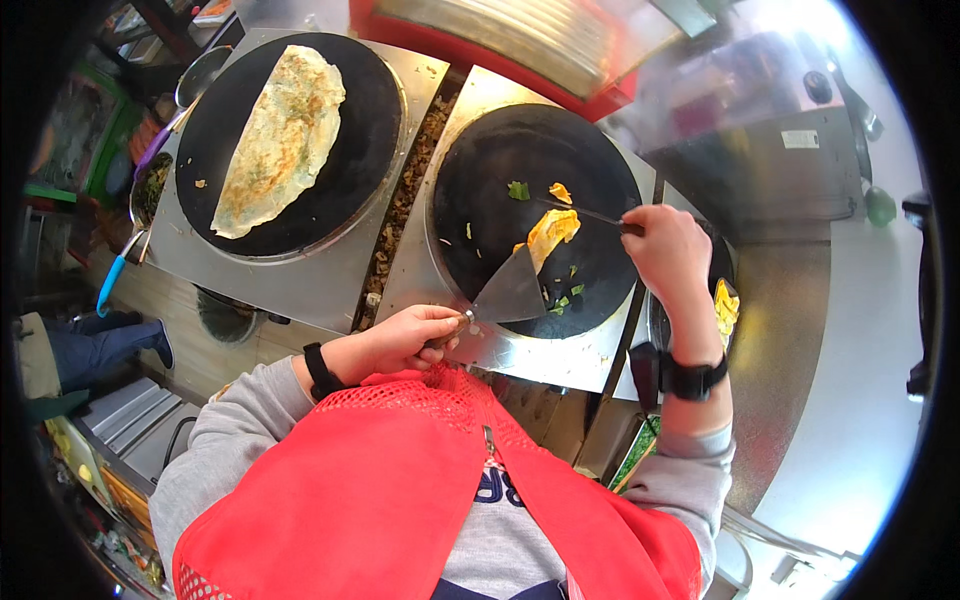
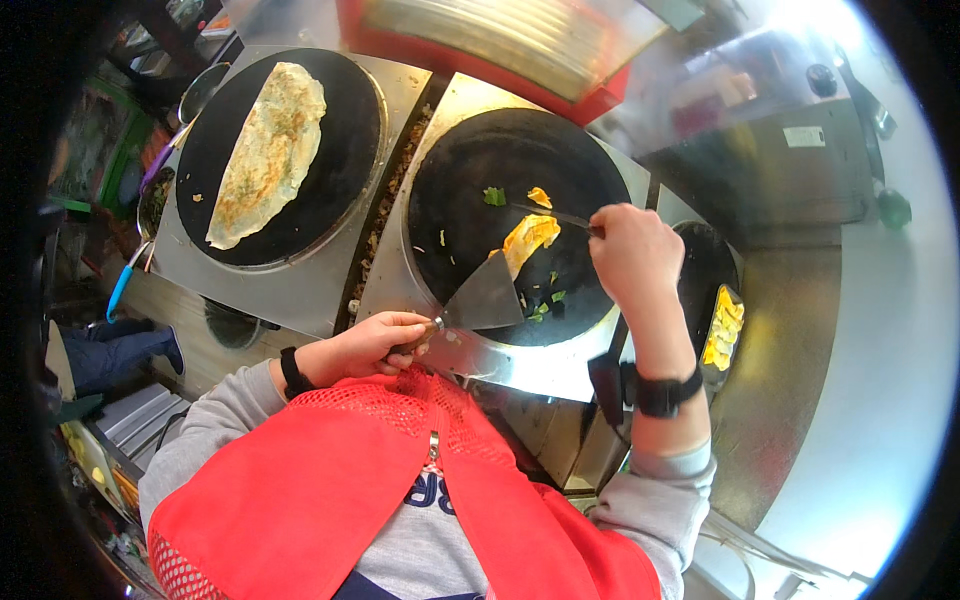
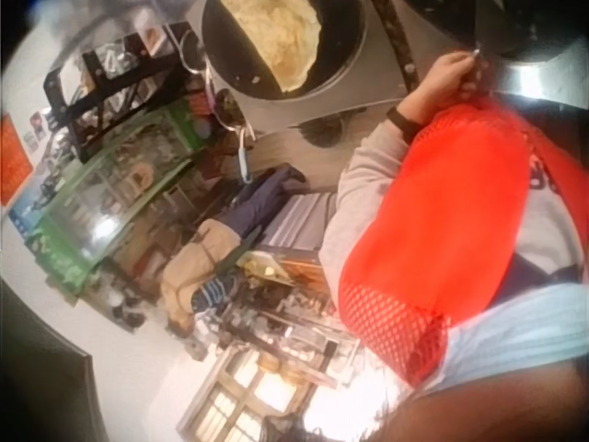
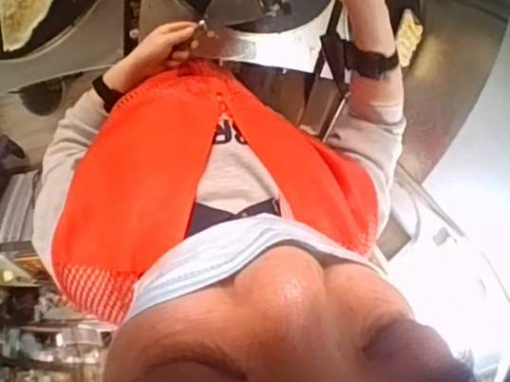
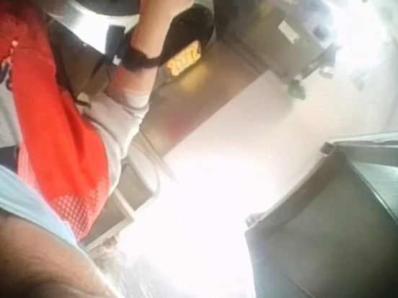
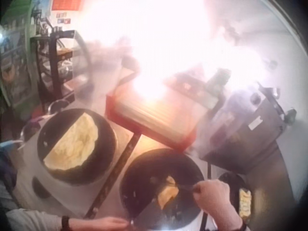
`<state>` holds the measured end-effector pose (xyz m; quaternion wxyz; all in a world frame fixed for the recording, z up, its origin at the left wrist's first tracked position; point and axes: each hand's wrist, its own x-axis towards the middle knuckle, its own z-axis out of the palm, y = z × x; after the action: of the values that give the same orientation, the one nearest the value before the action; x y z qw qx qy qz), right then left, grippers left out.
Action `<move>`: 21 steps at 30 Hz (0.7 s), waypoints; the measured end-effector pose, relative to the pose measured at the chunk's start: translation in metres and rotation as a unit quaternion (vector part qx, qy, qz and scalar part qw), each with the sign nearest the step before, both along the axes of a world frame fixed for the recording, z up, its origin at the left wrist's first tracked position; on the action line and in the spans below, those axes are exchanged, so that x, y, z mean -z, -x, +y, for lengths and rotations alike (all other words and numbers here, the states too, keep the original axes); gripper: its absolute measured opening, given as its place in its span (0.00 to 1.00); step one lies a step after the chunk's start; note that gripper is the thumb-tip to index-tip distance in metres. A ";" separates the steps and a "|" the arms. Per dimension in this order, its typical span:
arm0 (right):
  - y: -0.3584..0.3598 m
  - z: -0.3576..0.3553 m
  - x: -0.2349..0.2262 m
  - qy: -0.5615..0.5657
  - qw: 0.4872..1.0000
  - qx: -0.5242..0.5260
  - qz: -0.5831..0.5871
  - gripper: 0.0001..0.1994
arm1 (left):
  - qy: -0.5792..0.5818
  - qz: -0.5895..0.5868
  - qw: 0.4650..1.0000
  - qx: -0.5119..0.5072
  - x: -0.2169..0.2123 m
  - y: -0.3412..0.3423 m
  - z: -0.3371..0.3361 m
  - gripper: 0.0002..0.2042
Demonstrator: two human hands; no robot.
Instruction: The person prepares a street food wrap by mixing chopped greens and seasonings in a small pan, then spreading the mixture onto a thin crepe on a griddle. They add scrambled egg pieces and continue assembling the wrap.
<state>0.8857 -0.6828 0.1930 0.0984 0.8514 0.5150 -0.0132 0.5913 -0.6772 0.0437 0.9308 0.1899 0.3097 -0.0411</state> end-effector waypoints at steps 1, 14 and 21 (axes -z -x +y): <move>0.002 -0.002 -0.001 0.017 0.999 -0.022 0.016 0.10 | 0.003 -0.007 1.000 0.004 0.001 0.002 0.000 0.11; 0.024 -0.016 -0.003 0.003 0.999 -0.034 -0.008 0.09 | 0.011 -0.015 1.000 0.023 0.001 0.008 0.007 0.08; 0.035 -0.022 -0.002 0.029 1.000 0.004 0.003 0.08 | 0.024 0.011 0.999 0.037 -0.001 0.012 0.008 0.08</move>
<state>0.8509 -0.7047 0.1947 0.1216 0.8501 0.5114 -0.0306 0.5797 -0.6697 0.0445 0.9293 0.1783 0.3119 -0.0852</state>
